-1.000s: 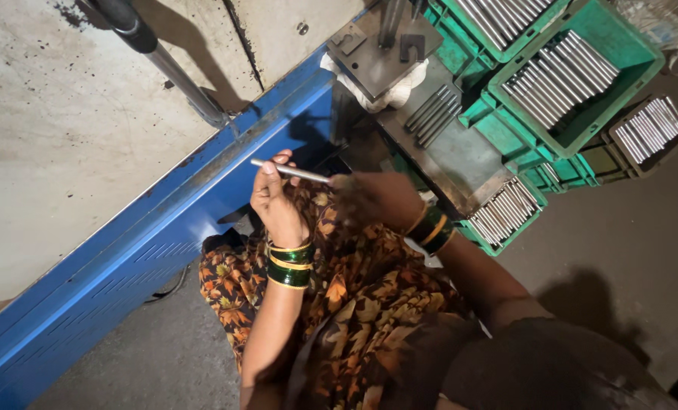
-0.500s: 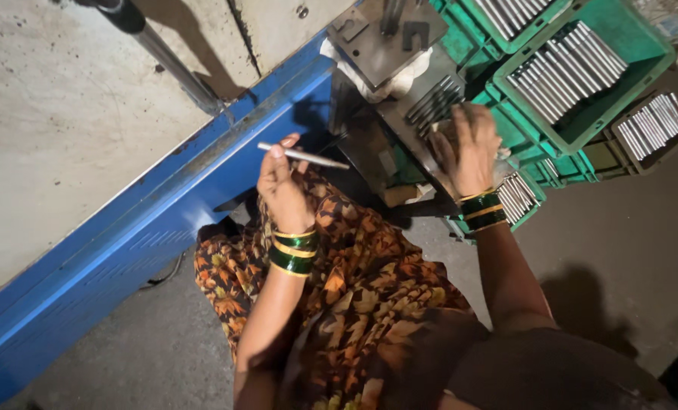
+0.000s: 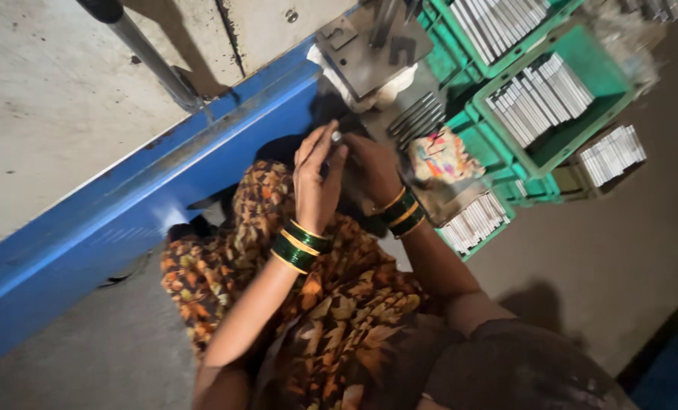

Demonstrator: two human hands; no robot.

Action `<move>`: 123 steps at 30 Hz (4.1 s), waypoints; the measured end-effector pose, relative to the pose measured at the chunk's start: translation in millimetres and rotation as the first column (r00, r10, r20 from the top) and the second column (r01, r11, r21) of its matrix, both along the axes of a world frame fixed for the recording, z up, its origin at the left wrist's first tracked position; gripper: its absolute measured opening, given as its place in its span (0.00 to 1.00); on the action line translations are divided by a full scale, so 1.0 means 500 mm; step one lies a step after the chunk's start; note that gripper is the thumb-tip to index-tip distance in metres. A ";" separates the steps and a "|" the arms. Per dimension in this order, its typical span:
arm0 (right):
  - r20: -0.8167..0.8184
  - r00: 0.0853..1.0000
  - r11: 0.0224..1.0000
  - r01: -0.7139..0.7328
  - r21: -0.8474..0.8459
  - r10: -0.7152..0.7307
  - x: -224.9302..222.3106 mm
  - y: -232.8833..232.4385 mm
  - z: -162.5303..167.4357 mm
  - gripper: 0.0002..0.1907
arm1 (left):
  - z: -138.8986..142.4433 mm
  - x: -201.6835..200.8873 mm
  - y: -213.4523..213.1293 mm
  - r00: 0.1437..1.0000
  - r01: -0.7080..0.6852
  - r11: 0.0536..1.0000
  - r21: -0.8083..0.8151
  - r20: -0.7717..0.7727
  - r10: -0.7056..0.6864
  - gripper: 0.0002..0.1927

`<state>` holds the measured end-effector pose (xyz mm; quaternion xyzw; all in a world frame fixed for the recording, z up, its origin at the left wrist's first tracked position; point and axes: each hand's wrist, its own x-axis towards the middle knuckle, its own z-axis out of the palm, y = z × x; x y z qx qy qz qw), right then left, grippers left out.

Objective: The person operates a metal press machine to process cylindrical metal rods. They open the machine door, place a rod into the press, close the door, and activate the press. After processing, they remove the rod and place it into a green crate. This cycle is repeated multiple times.

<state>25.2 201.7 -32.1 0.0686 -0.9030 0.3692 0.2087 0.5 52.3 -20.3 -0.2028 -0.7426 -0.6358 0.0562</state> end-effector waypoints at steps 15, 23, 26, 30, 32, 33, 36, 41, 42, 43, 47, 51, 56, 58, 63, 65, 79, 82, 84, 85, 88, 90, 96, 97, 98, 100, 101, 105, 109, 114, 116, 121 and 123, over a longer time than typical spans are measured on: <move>-0.004 0.953 0.943 0.298 -0.151 -0.302 -0.217 0.152 -0.082 0.08 | -0.142 -0.024 0.083 0.987 0.145 0.989 -0.002 0.070 -0.144 0.25; -0.010 0.962 0.936 0.262 -0.233 -0.272 -0.234 0.116 -0.096 0.07 | -0.142 -0.008 0.061 0.966 0.194 0.981 -0.008 0.174 -0.189 0.19; -0.016 0.958 0.939 0.276 -0.205 -0.285 -0.238 0.101 -0.090 0.08 | -0.129 0.006 0.044 0.955 0.202 0.975 -0.094 0.238 -0.175 0.19; -0.062 0.959 0.949 0.263 -0.173 -0.277 -0.256 0.089 -0.081 0.09 | -0.131 0.014 0.025 0.941 0.257 0.965 -0.045 0.238 -0.240 0.19; -0.049 0.950 0.944 0.300 -0.136 -0.309 -0.267 0.086 -0.078 0.08 | -0.139 0.011 0.020 0.931 0.282 0.959 -0.004 0.242 -0.272 0.19; -0.037 0.944 0.939 0.322 -0.122 -0.328 -0.273 0.084 -0.078 0.08 | -0.143 0.009 0.019 0.929 0.283 0.959 0.004 0.248 -0.275 0.19; -0.063 0.935 0.934 0.343 -0.102 -0.350 -0.290 0.080 -0.079 0.09 | -0.154 0.007 0.018 0.936 0.261 0.965 0.026 0.239 -0.259 0.18; -0.118 0.928 0.934 0.340 -0.114 -0.352 -0.315 0.079 -0.074 0.10 | -0.152 0.001 0.018 0.936 0.255 0.967 0.009 0.250 -0.249 0.18; -0.128 0.927 0.934 0.339 -0.109 -0.352 -0.319 0.079 -0.072 0.11 | -0.149 0.001 0.018 0.938 0.252 0.968 -0.010 0.249 -0.242 0.18; -0.137 0.926 0.935 0.338 -0.104 -0.351 -0.324 0.079 -0.071 0.11 | -0.146 -0.001 0.017 0.940 0.249 0.968 -0.029 0.247 -0.234 0.18; -0.130 0.917 0.925 0.367 -0.101 -0.378 -0.335 0.079 -0.065 0.12 | -0.137 -0.003 0.016 0.938 0.249 0.968 -0.024 0.256 -0.235 0.17; -0.112 0.925 0.930 0.352 -0.107 -0.363 -0.342 0.081 -0.060 0.11 | -0.132 -0.003 0.016 0.935 0.250 0.968 -0.006 0.261 -0.240 0.17; -0.158 0.915 0.928 0.359 -0.103 -0.372 -0.355 0.080 -0.055 0.15 | -0.127 -0.004 0.010 0.942 0.240 0.970 -0.021 0.246 -0.228 0.17; -0.152 0.918 0.930 0.354 -0.096 -0.365 -0.357 0.081 -0.053 0.14 | -0.125 -0.006 0.010 0.947 0.236 0.972 -0.022 0.229 -0.225 0.17; -0.164 0.906 0.921 0.377 -0.101 -0.389 -0.368 0.075 -0.049 0.17 | -0.131 -0.010 0.008 0.922 0.272 0.962 0.000 0.285 -0.261 0.17; -0.181 0.899 0.917 0.388 -0.095 -0.399 -0.370 0.073 -0.047 0.17 | -0.137 -0.012 0.011 0.920 0.273 0.962 0.033 0.282 -0.271 0.17; -0.152 0.917 0.924 0.345 -0.166 -0.370 -0.365 0.059 -0.026 0.17 | -0.147 -0.017 0.019 0.918 0.286 0.958 0.018 0.282 -0.279 0.16; -0.133 0.919 0.922 0.348 -0.171 -0.371 -0.361 0.060 -0.023 0.16 | -0.140 -0.013 0.008 0.930 0.297 0.954 0.041 0.214 -0.298 0.17; -0.139 0.915 0.923 0.363 -0.123 -0.379 -0.357 0.063 -0.021 0.15 | -0.130 -0.010 0.004 0.941 0.270 0.963 0.006 0.210 -0.265 0.17; -0.140 0.913 0.922 0.373 -0.101 -0.384 -0.352 0.062 -0.022 0.15 | -0.125 -0.007 0.001 0.946 0.258 0.966 -0.013 0.209 -0.249 0.16; -0.018 0.892 0.889 0.448 -0.092 -0.452 -0.329 0.064 -0.033 0.14 | -0.115 -0.007 -0.003 0.934 0.251 0.965 0.076 0.244 -0.262 0.17; -0.121 0.918 0.925 0.369 -0.089 -0.378 -0.302 0.061 -0.044 0.11 | -0.115 -0.006 -0.013 0.940 0.252 0.963 0.098 0.211 -0.267 0.16; -0.162 0.944 0.957 0.291 -0.008 -0.288 -0.204 0.031 -0.059 0.08 | -0.100 -0.022 0.011 0.889 0.152 0.853 0.499 0.308 -0.339 0.17; -0.181 0.949 0.965 0.260 -0.013 -0.258 -0.189 0.022 -0.058 0.07 | -0.093 -0.025 0.013 0.876 0.115 0.802 0.586 0.322 -0.360 0.18; -0.188 0.954 0.972 0.233 -0.031 -0.235 -0.177 0.013 -0.057 0.07 | -0.087 -0.028 0.010 0.873 0.114 0.786 0.608 0.316 -0.371 0.18; -0.199 0.962 0.982 0.179 -0.066 -0.189 -0.147 -0.005 -0.056 0.06 | -0.074 -0.025 -0.003 0.867 0.107 0.751 0.651 0.310 -0.391 0.20; -0.125 0.976 0.979 0.164 -0.124 -0.180 -0.133 -0.012 -0.056 0.07 | -0.066 -0.024 -0.008 0.857 0.097 0.732 0.675 0.317 -0.406 0.20; 0.161 0.984 0.924 0.131 -0.359 -0.077 -0.086 -0.037 -0.055 0.15 | -0.041 -0.024 -0.023 0.858 0.053 0.661 0.748 0.304 -0.414 0.17; -0.268 0.963 0.994 0.022 0.103 0.007 -0.093 -0.058 -0.048 0.16 | -0.031 -0.037 -0.038 0.863 -0.054 0.649 0.759 0.362 -0.352 0.11; -0.270 0.963 0.993 0.016 0.116 0.015 -0.117 -0.095 -0.028 0.13 | -0.024 -0.044 -0.074 0.879 -0.101 0.722 0.684 0.402 -0.257 0.09; -0.310 0.951 0.991 0.023 0.131 0.019 -0.126 -0.107 -0.014 0.13 | -0.017 -0.046 -0.086 0.886 -0.099 0.720 0.687 0.390 -0.251 0.10; -0.321 0.944 0.995 -0.054 0.080 0.077 -0.130 -0.130 0.020 0.16 | -0.003 -0.036 -0.109 0.910 -0.059 0.709 0.702 0.330 -0.250 0.12; -0.310 0.944 0.994 -0.104 0.041 0.112 -0.128 -0.135 0.030 0.18 | -0.001 -0.032 -0.112 0.919 -0.043 0.709 0.704 0.305 -0.248 0.13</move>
